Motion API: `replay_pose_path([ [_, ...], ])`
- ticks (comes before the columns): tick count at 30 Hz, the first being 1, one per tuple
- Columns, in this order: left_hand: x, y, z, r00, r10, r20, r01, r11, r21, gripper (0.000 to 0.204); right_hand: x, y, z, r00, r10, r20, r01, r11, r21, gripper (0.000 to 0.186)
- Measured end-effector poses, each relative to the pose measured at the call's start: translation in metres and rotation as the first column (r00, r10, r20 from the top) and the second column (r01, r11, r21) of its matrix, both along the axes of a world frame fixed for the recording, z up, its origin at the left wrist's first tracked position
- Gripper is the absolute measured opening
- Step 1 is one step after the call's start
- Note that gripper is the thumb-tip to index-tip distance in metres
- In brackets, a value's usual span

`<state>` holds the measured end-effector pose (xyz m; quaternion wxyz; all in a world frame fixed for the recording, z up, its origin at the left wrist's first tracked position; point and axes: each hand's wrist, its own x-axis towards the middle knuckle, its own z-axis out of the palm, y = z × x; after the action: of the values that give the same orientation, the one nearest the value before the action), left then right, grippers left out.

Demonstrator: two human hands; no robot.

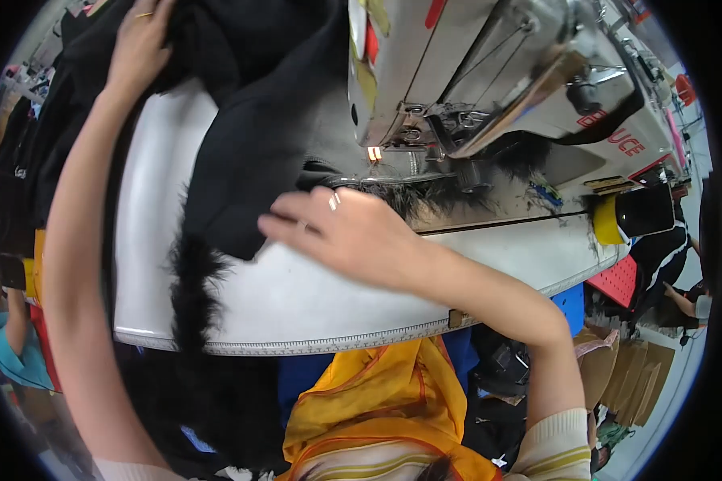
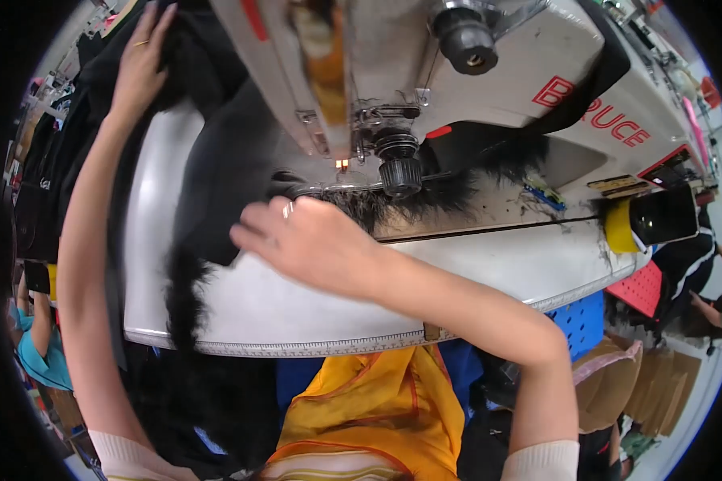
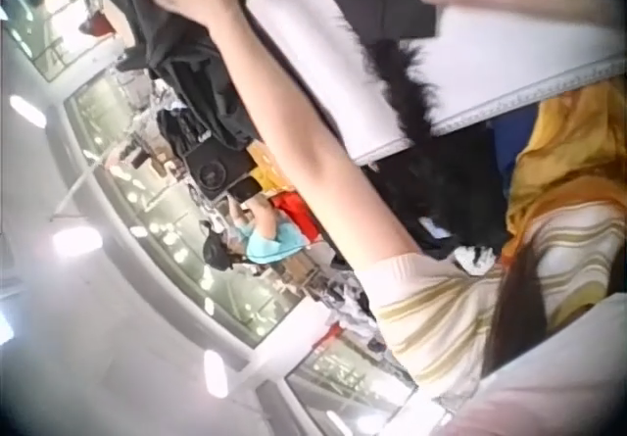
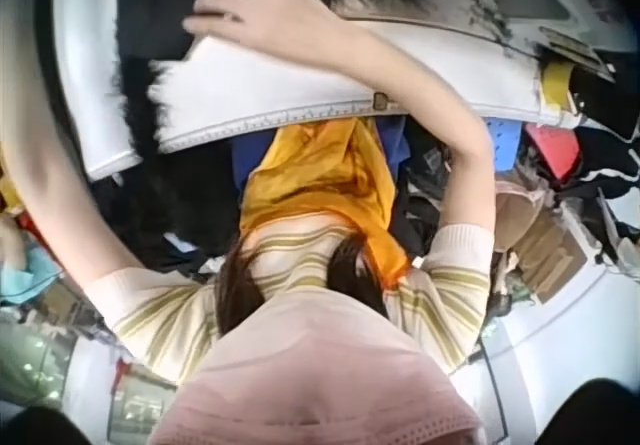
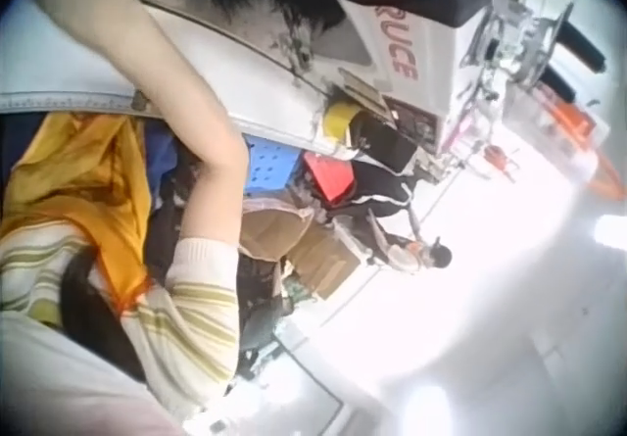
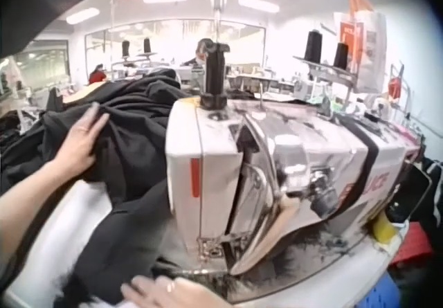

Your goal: Sewing a black fur trim onto a piece of black clothing using an industrial sewing machine.

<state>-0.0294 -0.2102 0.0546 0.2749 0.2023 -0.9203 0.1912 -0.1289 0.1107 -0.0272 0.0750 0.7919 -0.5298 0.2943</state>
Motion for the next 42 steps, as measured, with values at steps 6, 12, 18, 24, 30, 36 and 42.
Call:
replay_pose_path([
  [6,0.041,0.161,-0.01,0.767,-0.615,-0.184,0.603,0.592,0.535,0.032,-0.073,0.061,0.011,0.901,-0.374,-0.219,0.43,0.834,0.346,0.054],
  [12,0.046,0.192,-0.055,0.925,-0.212,0.316,0.128,0.955,0.267,0.052,-0.108,0.072,0.009,0.852,-0.327,-0.409,0.456,0.847,0.274,0.041],
  [18,0.05,0.213,-0.023,0.866,-0.328,0.378,0.172,0.904,0.391,0.039,-0.096,0.069,0.027,0.819,-0.272,-0.505,0.375,0.92,0.112,0.04],
  [24,0.025,0.252,-0.07,0.864,-0.485,0.134,0.416,0.839,0.351,0.037,-0.093,0.064,0.017,0.884,-0.268,-0.384,0.367,0.905,0.214,0.055],
  [30,0.04,0.279,-0.059,0.942,-0.299,0.155,0.257,0.935,0.243,0.044,-0.089,0.062,0.024,0.86,-0.174,-0.479,0.256,0.96,0.111,0.048],
  [36,0.016,0.272,-0.077,0.94,-0.322,0.115,0.305,0.941,0.145,0.037,-0.095,0.05,0.01,0.888,-0.114,-0.445,0.184,0.976,0.118,0.048],
  [42,0.016,0.261,-0.079,0.934,-0.34,-0.108,0.357,0.885,0.298,0.02,-0.098,0.044,0.004,0.896,-0.201,-0.396,0.273,0.953,0.134,0.045],
])
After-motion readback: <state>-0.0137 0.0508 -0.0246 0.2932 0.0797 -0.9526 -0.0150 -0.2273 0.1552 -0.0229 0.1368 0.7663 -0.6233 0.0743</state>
